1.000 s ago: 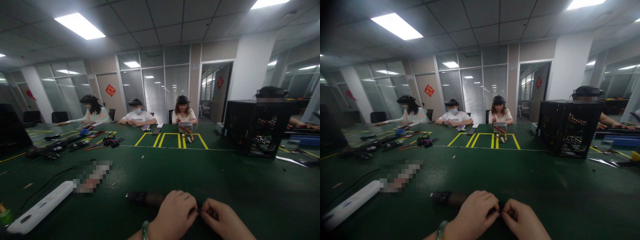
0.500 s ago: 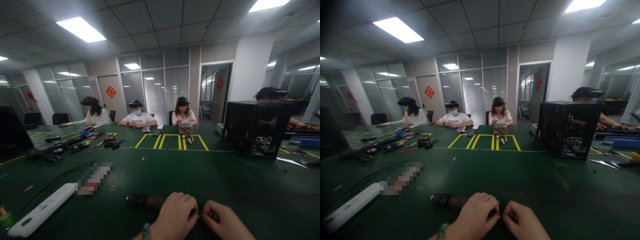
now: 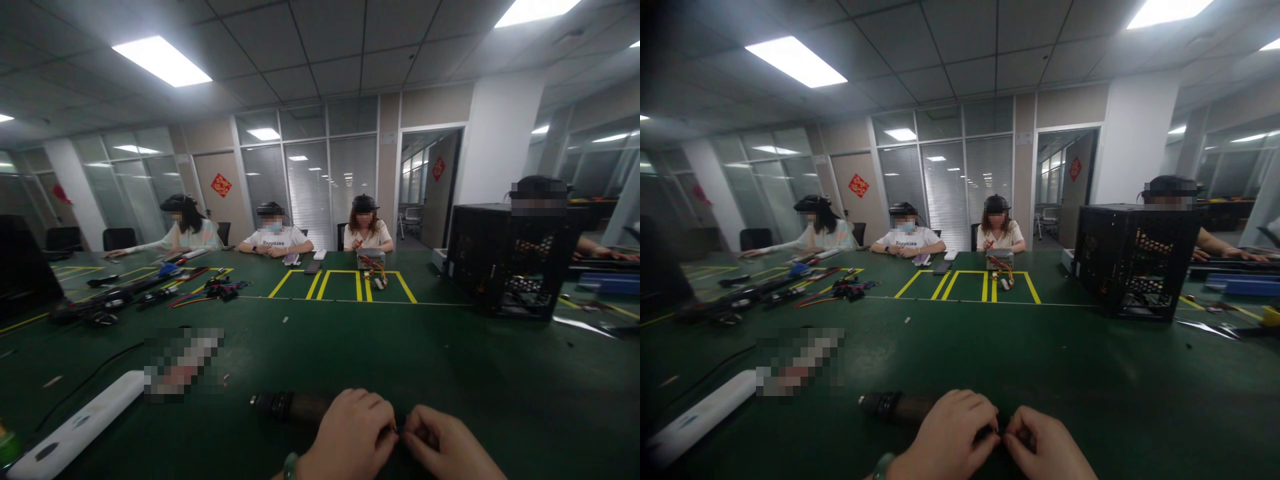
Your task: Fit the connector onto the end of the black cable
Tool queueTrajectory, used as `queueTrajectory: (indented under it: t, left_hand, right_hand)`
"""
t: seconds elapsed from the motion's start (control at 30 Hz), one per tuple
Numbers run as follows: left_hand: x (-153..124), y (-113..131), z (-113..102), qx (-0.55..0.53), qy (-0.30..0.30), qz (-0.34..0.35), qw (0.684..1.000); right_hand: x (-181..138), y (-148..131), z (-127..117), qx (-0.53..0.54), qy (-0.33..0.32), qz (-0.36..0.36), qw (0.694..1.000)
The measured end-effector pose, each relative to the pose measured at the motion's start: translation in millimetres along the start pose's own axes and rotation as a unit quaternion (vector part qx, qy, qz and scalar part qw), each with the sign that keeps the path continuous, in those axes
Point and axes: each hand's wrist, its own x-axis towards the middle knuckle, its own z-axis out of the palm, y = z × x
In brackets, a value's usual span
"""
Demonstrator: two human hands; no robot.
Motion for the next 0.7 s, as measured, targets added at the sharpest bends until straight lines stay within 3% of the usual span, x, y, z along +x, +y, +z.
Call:
queueTrajectory:
  t: [0.7]
  left_hand:
    - [-1.9,3.7,-1.5,-0.023,0.018,0.0,1.0]
  right_hand:
    - [-3.3,-2.7,-1.0,-0.005,0.014,-0.005,1.0]
